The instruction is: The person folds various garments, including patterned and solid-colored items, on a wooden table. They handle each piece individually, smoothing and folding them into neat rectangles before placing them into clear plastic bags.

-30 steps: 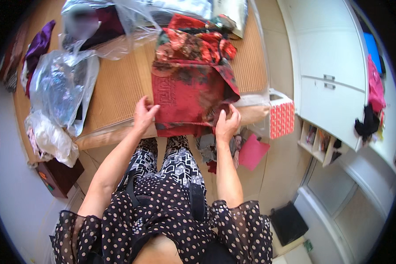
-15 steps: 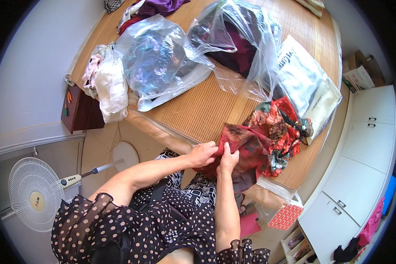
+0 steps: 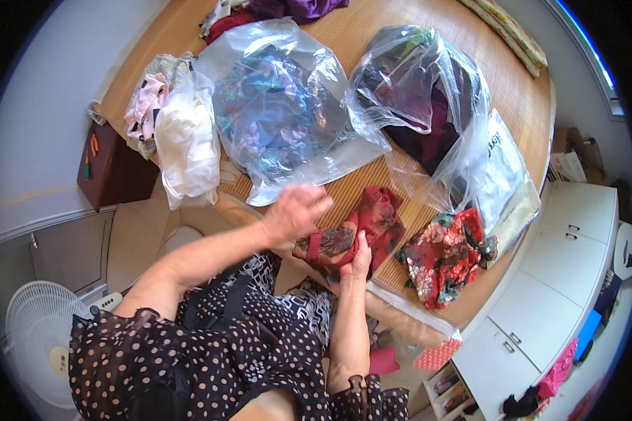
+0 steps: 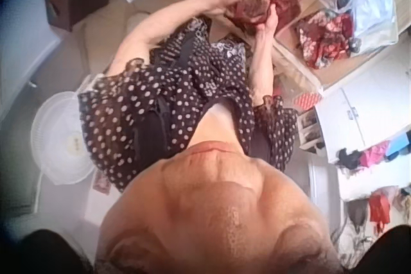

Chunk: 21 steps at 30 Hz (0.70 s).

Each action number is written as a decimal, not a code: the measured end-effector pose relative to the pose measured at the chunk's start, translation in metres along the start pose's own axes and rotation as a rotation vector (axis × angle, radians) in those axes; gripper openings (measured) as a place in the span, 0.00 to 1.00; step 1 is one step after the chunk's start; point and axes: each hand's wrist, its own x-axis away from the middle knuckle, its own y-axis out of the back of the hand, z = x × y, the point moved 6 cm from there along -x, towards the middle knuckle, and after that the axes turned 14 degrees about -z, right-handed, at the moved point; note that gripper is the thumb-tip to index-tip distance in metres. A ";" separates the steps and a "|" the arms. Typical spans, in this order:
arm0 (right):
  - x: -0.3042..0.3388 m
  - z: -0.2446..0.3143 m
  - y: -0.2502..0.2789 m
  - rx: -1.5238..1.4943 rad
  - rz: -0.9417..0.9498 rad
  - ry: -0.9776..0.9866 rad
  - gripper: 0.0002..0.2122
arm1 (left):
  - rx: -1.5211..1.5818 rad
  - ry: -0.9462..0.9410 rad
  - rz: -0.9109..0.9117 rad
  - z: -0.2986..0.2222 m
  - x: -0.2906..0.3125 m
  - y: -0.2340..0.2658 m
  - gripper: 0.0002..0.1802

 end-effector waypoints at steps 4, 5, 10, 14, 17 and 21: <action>0.009 -0.001 -0.021 -0.039 0.055 0.002 0.18 | -0.333 0.024 0.336 0.096 0.021 -0.016 0.19; 0.010 -0.002 -0.027 -0.051 0.078 -0.022 0.18 | -0.224 0.117 0.344 0.115 0.022 -0.015 0.16; 0.010 -0.021 -0.046 -0.117 0.172 -0.056 0.15 | 0.258 0.574 0.153 0.137 -0.005 0.025 0.08; 0.008 -0.048 -0.098 -0.073 0.244 -0.238 0.17 | 0.278 0.474 0.022 0.128 -0.013 0.054 0.09; -0.019 -0.070 -0.133 0.060 0.168 -0.149 0.15 | 0.261 0.425 -0.041 0.119 -0.018 0.071 0.09; -0.040 -0.086 -0.214 0.091 0.320 -0.154 0.14 | 0.122 0.245 -0.127 0.102 -0.019 0.097 0.13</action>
